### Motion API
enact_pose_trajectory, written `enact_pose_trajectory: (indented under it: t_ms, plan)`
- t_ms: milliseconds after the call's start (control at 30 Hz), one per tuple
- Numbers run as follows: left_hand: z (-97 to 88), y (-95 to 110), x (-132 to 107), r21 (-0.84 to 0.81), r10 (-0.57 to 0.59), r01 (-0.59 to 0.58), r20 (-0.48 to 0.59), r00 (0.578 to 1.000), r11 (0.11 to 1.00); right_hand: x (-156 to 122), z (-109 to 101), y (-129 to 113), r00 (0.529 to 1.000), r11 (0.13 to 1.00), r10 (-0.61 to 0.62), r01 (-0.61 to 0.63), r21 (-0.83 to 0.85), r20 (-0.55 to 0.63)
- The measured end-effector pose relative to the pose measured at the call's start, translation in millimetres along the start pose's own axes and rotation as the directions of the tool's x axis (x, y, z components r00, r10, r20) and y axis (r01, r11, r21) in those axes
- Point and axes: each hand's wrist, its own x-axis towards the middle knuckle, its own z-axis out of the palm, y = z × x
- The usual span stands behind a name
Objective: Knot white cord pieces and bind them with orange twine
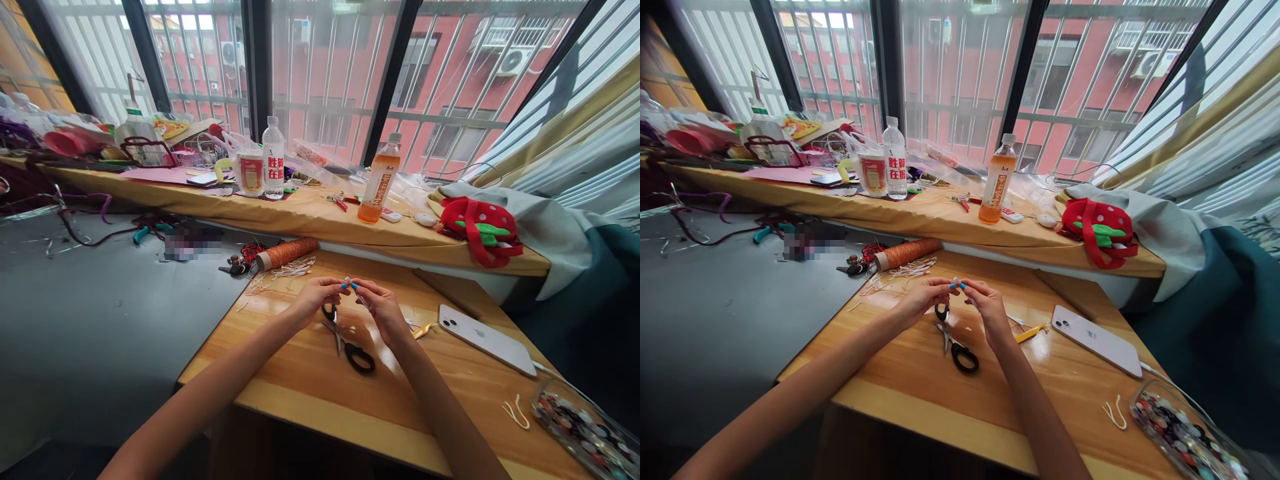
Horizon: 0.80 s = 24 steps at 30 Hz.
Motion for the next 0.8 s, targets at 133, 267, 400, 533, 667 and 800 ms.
enact_pose_trajectory:
  t_ms: [133, 267, 400, 533, 667, 800]
  plan:
    - [1.8, 1.9, -1.4, 0.035, 0.065, -0.062, -0.100, 0.993, 0.997, 1.1, -0.3, 1.7, 1.000, 1.000, 0.020, -0.020, -0.006, -0.017]
    - [2.3, 2.1, -0.9, 0.054, 0.123, -0.116, -0.169, 0.978, 0.992, 0.6, 0.8, 1.5, 0.999, 0.999, 0.030, -0.031, -0.031, -0.044]
    - [2.5, 1.9, 0.0, 0.141, 0.187, -0.161, -0.200, 0.962, 0.977, -0.9, 2.3, 1.1, 0.999, 0.998, 0.014, -0.017, -0.062, -0.047]
    - [3.3, 0.8, -0.6, 0.335, 0.277, -0.208, -0.170, 0.946, 0.919, -1.0, 3.2, 1.9, 0.998, 0.998, 0.030, -0.032, -0.052, -0.050]
    - [4.3, -4.0, -2.1, 0.521, 0.402, -0.296, -0.101, 0.910, 0.801, 0.1, 3.4, 4.1, 0.994, 0.996, 0.086, -0.086, -0.003, -0.069]
    - [3.2, -9.9, -2.2, 0.624, 0.440, -0.315, -0.052, 0.897, 0.716, 0.9, 3.3, 5.8, 0.989, 0.991, 0.128, -0.125, 0.051, -0.078]
